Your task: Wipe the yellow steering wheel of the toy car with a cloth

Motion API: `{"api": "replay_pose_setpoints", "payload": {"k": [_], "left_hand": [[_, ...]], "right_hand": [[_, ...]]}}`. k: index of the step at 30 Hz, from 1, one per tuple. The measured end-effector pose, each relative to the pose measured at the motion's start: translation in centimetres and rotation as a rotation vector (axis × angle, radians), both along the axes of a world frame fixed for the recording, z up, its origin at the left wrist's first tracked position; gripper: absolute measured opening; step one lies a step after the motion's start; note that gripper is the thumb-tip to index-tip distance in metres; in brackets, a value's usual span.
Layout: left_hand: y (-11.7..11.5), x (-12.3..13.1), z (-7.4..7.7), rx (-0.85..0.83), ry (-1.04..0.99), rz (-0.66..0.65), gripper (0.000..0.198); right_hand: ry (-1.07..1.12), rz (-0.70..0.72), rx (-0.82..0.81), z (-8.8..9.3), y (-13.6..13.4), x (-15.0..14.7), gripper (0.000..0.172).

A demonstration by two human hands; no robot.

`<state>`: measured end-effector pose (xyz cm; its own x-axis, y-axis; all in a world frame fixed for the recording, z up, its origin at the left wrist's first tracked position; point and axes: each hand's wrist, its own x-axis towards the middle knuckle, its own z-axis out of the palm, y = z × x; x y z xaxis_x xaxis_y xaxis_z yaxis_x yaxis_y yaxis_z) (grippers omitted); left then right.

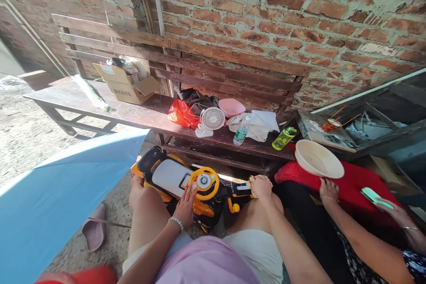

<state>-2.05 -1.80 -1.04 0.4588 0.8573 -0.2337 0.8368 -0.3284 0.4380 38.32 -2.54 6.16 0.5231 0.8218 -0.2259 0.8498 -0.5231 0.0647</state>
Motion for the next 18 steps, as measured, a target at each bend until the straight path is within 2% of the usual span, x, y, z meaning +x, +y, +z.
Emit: {"api": "replay_pose_setpoints", "payload": {"k": [2,7,10,12,15,18], "left_hand": [[0.0,0.1,0.0,-0.006,0.003,0.005,0.095],[0.0,0.0,0.0,-0.022,0.004,-0.005,0.094],[0.0,-0.1,0.1,-0.025,0.003,0.000,0.096],[0.0,-0.2,0.2,-0.026,0.011,-0.006,0.098],[0.1,-0.2,0.7,-0.031,0.037,-0.014,0.099],[0.1,-0.2,1.0,-0.047,0.050,-0.011,0.100]], "right_hand": [[0.045,0.000,0.032,-0.3,0.2,-2.0,0.031],[0.208,0.123,0.143,-0.8,0.1,-6.6,0.025],[0.249,0.133,0.223,-0.9,-0.3,-7.9,0.024],[0.246,0.176,0.222,-0.7,-0.5,-7.5,0.024],[0.178,0.232,0.144,-0.1,-0.5,-4.9,0.025],[0.142,0.093,0.077,0.4,-0.3,-1.3,0.029]]}}
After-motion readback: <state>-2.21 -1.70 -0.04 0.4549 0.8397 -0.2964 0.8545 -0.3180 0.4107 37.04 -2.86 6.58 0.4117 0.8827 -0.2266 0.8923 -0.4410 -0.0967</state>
